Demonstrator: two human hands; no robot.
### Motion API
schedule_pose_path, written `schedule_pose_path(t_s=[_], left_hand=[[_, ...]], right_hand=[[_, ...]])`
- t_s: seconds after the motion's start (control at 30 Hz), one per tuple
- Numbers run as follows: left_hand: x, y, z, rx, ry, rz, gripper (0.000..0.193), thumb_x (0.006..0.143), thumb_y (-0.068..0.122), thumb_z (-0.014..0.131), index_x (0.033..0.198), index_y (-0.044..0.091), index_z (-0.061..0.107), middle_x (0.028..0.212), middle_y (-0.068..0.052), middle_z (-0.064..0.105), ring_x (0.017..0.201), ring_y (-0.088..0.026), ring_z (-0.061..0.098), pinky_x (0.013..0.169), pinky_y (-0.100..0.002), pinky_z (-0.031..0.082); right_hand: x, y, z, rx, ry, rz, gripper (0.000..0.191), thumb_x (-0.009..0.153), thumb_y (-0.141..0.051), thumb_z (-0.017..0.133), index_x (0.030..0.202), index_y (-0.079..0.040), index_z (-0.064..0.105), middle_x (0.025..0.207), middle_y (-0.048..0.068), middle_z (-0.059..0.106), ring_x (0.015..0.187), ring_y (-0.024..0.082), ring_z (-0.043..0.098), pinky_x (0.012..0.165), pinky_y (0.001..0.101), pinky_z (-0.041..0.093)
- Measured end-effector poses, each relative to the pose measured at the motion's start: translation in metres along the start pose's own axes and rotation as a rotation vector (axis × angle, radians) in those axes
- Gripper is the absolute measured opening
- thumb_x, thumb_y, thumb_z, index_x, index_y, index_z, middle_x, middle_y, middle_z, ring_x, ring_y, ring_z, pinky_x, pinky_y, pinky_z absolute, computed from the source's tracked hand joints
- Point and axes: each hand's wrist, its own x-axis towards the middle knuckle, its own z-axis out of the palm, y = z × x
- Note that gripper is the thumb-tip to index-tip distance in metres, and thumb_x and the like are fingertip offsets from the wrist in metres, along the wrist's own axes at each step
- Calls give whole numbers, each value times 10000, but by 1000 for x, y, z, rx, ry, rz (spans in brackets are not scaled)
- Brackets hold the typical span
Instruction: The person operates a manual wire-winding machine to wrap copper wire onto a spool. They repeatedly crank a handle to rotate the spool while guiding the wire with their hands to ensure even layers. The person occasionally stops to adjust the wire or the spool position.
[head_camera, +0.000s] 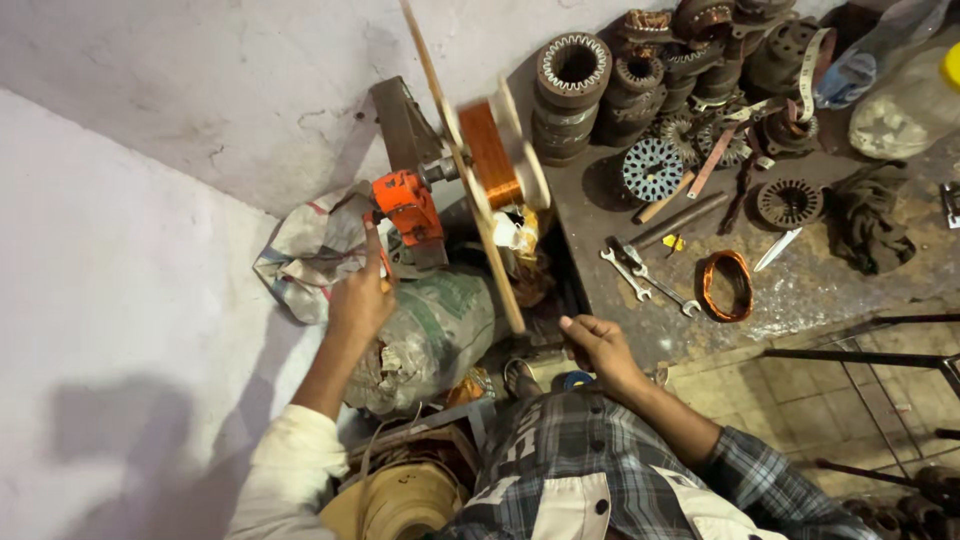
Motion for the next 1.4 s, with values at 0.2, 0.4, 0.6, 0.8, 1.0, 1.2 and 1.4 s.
schedule_pose_path(t_s=[0.2,0.4,0.6,0.8,1.0,1.2,1.4], left_hand=[[30,0,-79,-187,-286,243,977,676,86,765,1549,79,327,1044,-293,714,948,-413,703,834,-485,569],[87,20,-150,116,-574,67,525,755,184,692,1274,238,749,1041,-152,788,940,-312,759,884,-435,599],[130,9,-141,228,-20,228,570,704,215,760,1271,215,711,1013,-151,748,914,-378,705,708,-529,552],[159,-24,-46,128,146,115,367,914,261,686,1274,193,714,1066,-144,747,970,-372,713,791,-507,566],[107,-18,38,72,-90,-118,327,908,411,650,1009,127,777,969,-191,741,928,-391,716,793,-515,570],[-8,5,32,80,-132,-90,366,849,447,717,887,85,757,826,-190,739,797,-398,727,712,-528,574],[-22,13,-76,243,-58,24,319,870,267,735,1174,184,686,769,-112,742,664,-297,737,629,-460,579]], right_hand=[[8,0,-9,45,58,-1,365,1004,-298,641,700,-100,602,572,-18,525,458,54,354,418,251,247],[14,1,-23,-9,86,22,396,1003,-315,635,675,-97,601,564,-22,534,465,67,420,437,259,290],[10,13,-33,-8,86,7,396,1009,-313,652,688,-83,613,578,-36,526,480,59,437,443,254,311],[-1,21,-29,-78,68,48,369,991,-337,631,753,-62,692,563,-1,579,478,76,508,441,246,352],[-12,22,-16,12,37,-41,401,1009,-340,669,721,-67,616,552,-35,484,453,59,387,419,254,262],[-13,20,-15,69,24,13,391,1003,-311,646,688,-92,570,558,-43,465,458,56,351,424,257,230],[-5,19,-18,5,42,37,373,999,-301,641,703,-74,632,535,-14,461,463,78,385,450,268,275]])
